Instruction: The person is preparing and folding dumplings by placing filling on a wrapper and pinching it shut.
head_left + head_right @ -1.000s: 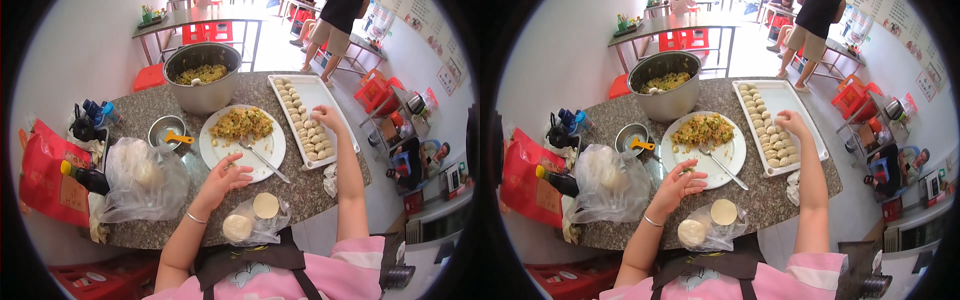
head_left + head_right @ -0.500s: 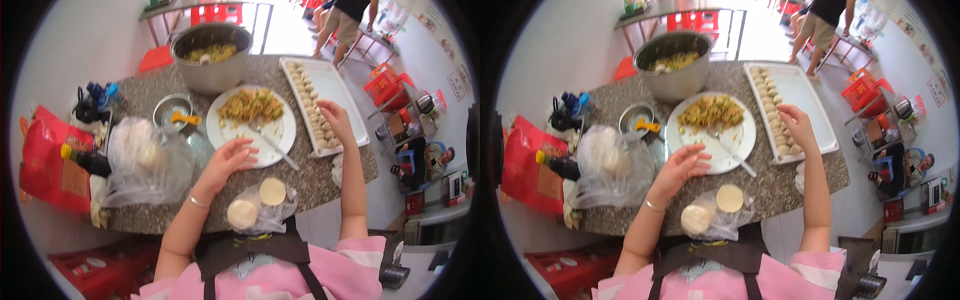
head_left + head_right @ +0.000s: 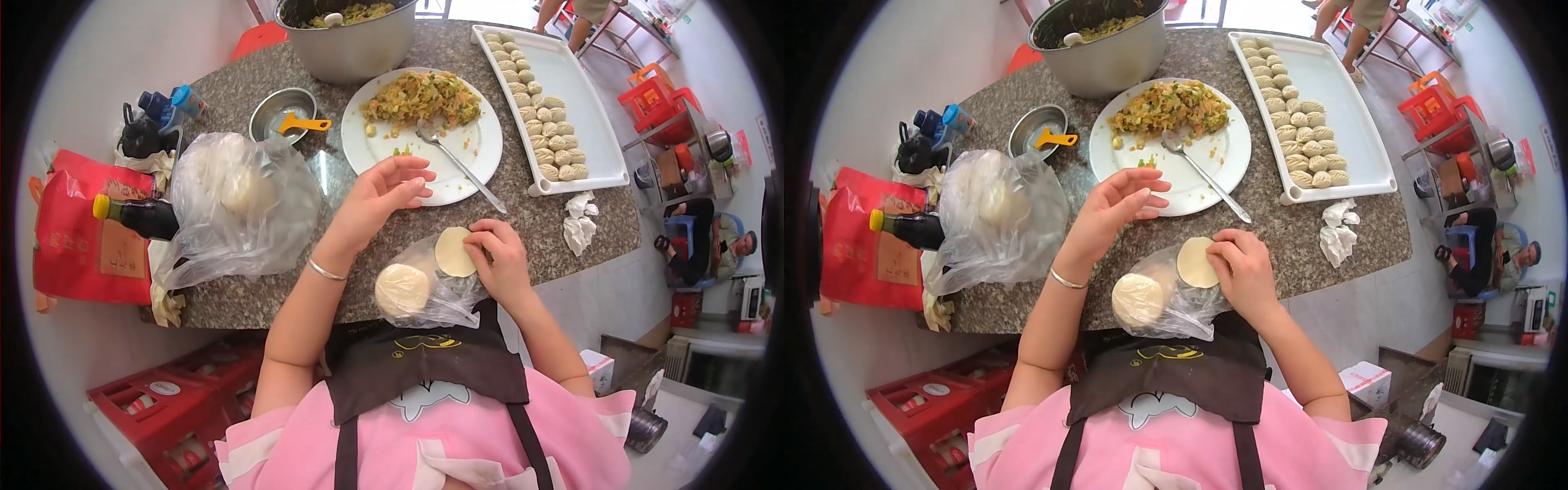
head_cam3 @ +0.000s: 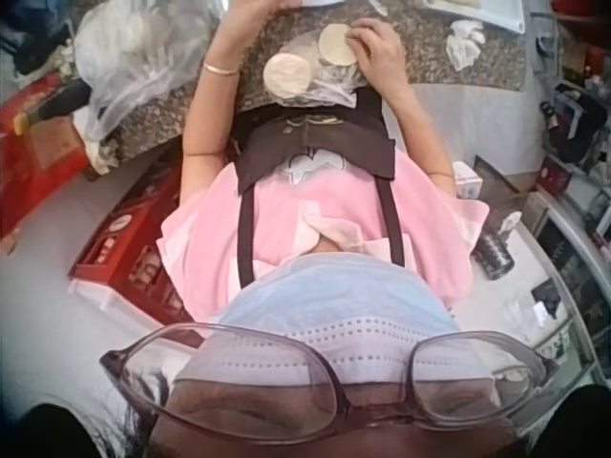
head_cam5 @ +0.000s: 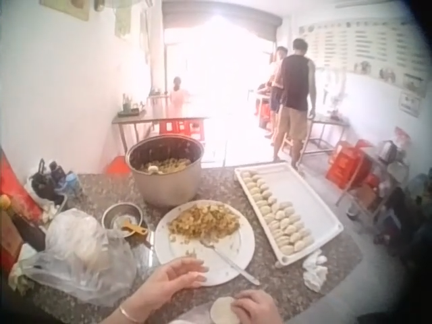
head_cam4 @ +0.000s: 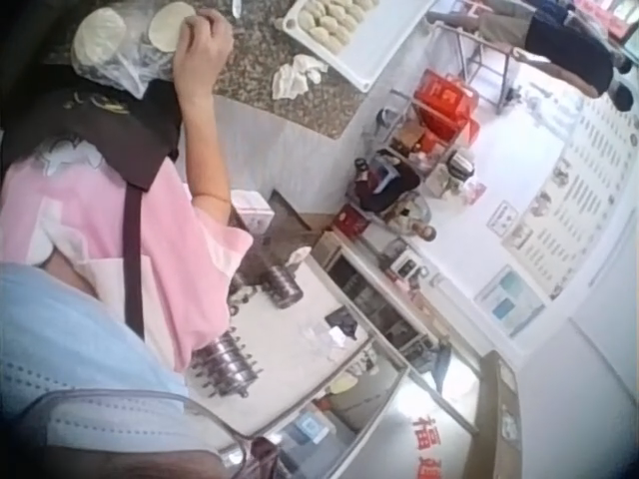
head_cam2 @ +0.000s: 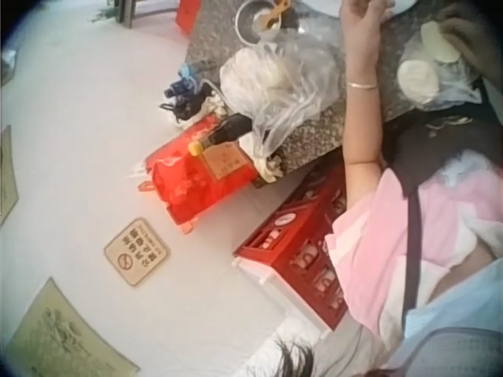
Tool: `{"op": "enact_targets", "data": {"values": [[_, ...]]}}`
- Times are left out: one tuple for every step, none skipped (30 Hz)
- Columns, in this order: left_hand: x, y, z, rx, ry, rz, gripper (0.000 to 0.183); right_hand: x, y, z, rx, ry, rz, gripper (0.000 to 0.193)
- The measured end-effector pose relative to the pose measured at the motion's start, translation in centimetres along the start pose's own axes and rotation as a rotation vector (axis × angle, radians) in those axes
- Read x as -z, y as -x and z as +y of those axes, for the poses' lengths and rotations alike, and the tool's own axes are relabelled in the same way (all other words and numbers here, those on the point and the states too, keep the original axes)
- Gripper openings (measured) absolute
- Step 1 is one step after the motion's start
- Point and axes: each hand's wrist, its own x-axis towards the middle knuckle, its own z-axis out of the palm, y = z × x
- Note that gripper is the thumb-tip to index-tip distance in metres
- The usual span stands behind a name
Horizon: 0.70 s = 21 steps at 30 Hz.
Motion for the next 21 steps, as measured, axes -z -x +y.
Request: {"op": "enact_targets", "data": {"values": [[0.0, 0.0, 0.0, 0.000, -0.003, 0.000, 0.036, 0.3, 0.0, -0.5, 0.011, -0.032, -0.030, 0.014], [-0.1, 0.1, 0.1, -0.004, -0.009, 0.002, 0.036, 0.6, 0.0, -0.9, 0.021, -0.065, -0.060, 0.011], [-0.1, 0.2, 0.1, -0.004, -0.014, 0.005, 0.035, 0.9, 0.0, -1.2, 0.020, -0.069, -0.061, 0.011], [-0.1, 0.2, 0.1, -0.001, -0.015, 0.007, 0.035, 1.2, 0.0, -1.4, 0.089, -0.067, -0.107, 0.011], [0.0, 0.1, 0.2, -0.012, -0.023, 0.005, 0.035, 1.4, 0.1, -1.4, 0.157, -0.066, -0.154, 0.011], [0.1, -0.1, 0.2, -0.024, -0.029, 0.000, 0.035, 1.4, 0.1, -1.1, 0.156, -0.068, -0.155, 0.011], [0.1, -0.1, 0.2, -0.022, -0.029, 0.001, 0.035, 1.3, 0.2, -0.6, 0.169, -0.069, -0.162, 0.012], [0.2, -0.2, 0.1, -0.025, -0.024, 0.002, 0.035, 1.2, 0.2, -0.4, 0.181, -0.070, -0.168, 0.013], [0.3, -0.2, 0.1, -0.029, -0.020, 0.003, 0.034, 1.3, 0.1, -0.3, 0.181, -0.071, -0.170, 0.013], [0.3, -0.3, 0.1, -0.028, -0.019, 0.005, 0.034, 1.3, 0.0, -0.3, 0.172, -0.080, -0.189, 0.013], [0.2, -0.3, 0.2, -0.026, -0.024, 0.004, 0.035, 1.4, -0.1, -0.4, 0.163, -0.088, -0.209, 0.013], [0.2, -0.3, 0.3, -0.023, -0.028, 0.003, 0.035, 1.4, -0.2, -0.4, 0.163, -0.088, -0.209, 0.013], [0.1, -0.2, 0.4, -0.024, -0.029, 0.003, 0.035, 1.5, -0.3, -0.5, 0.128, -0.097, -0.192, 0.012], [0.0, -0.2, 0.5, -0.025, -0.012, 0.015, 0.032, 1.5, -0.3, -0.6, 0.094, -0.105, -0.174, 0.010], [-0.1, -0.2, 0.6, -0.030, 0.005, 0.025, 0.029, 1.7, -0.4, -0.7, 0.097, -0.102, -0.171, 0.010], [-0.1, -0.2, 0.6, -0.035, 0.003, 0.023, 0.029, 1.8, -0.4, -0.9, -0.097, -0.242, -0.140, 0.008], [-0.2, 0.0, 0.4, -0.005, -0.004, -0.016, 0.024, 2.0, -0.5, -0.9, -0.290, -0.382, -0.108, 0.007], [-0.4, 0.1, 0.5, 0.025, -0.012, -0.056, 0.018, 2.1, -0.7, -0.4, -0.257, -0.375, -0.059, 0.010], [-0.8, 0.4, 0.7, 0.019, -0.014, -0.059, 0.018, 2.1, -0.8, -0.1, -0.252, -0.373, -0.054, 0.010], [-1.3, 0.7, 1.0, 0.042, -0.038, -0.183, 0.013, 2.2, -1.1, 0.0, -0.359, -0.602, 0.006, 0.011], [-1.8, 1.0, 1.1, 0.067, -0.062, -0.305, 0.009, 2.3, -1.3, -0.1, -0.466, -0.832, 0.066, 0.012]]}}
